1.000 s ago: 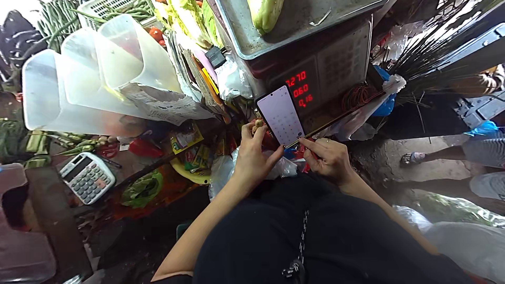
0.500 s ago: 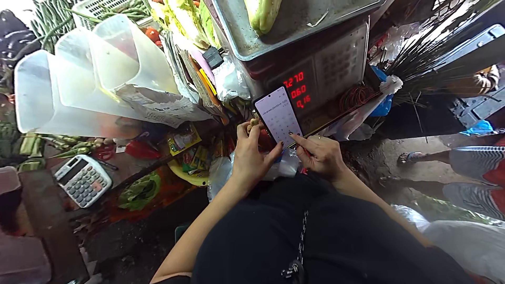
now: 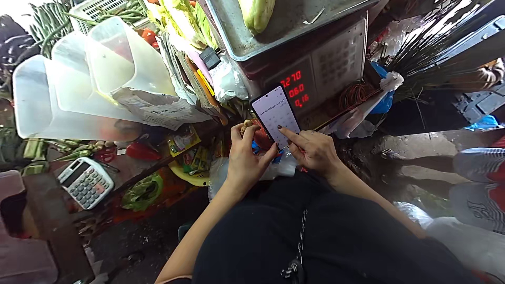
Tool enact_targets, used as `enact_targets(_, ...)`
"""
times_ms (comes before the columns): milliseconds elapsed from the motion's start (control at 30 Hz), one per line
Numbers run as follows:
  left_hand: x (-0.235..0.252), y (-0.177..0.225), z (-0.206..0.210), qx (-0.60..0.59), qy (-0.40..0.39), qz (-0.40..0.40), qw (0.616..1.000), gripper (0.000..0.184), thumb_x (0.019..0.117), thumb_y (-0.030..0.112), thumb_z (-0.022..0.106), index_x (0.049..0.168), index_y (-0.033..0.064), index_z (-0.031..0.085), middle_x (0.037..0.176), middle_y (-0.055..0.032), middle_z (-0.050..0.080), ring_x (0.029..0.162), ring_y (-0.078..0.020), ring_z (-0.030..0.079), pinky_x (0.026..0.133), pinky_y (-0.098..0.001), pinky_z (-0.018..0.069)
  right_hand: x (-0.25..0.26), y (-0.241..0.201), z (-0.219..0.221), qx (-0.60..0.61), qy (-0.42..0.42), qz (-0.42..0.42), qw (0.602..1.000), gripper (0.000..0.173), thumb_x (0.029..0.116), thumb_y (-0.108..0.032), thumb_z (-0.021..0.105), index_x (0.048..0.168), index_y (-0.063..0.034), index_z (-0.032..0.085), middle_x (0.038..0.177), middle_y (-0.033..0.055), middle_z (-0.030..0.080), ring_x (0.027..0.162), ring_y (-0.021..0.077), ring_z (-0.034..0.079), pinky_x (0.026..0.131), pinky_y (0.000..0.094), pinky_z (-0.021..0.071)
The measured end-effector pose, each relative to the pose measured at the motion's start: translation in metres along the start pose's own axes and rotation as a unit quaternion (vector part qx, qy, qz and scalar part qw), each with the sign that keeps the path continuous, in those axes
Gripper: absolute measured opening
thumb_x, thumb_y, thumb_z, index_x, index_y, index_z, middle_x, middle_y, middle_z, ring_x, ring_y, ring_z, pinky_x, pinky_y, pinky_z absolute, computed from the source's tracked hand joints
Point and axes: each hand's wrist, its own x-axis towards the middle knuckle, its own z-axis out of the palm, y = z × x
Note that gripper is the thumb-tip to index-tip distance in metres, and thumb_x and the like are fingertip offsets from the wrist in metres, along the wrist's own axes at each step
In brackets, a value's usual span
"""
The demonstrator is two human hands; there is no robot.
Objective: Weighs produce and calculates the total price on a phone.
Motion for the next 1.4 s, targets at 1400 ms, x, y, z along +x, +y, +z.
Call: enact_targets(1400,-0.002,0.002,-0.012,0.017,0.080,-0.006,0.997,0.075,0.0813,0.053,0.080,0.136,0.0062,0.058,0.137,-0.0243,0.047,0.097,-0.0201,0.064,0.070,-0.0328,0.0583,-0.027,0.015,-0.001,-0.016,0.074,0.016,0.997,0.041,0.1038,-0.025,0.042,0.117,-0.0097,0.078,0.063,0.0053,0.061,0.056,0.0186,0.057,0.053,0.0334,0.0452)
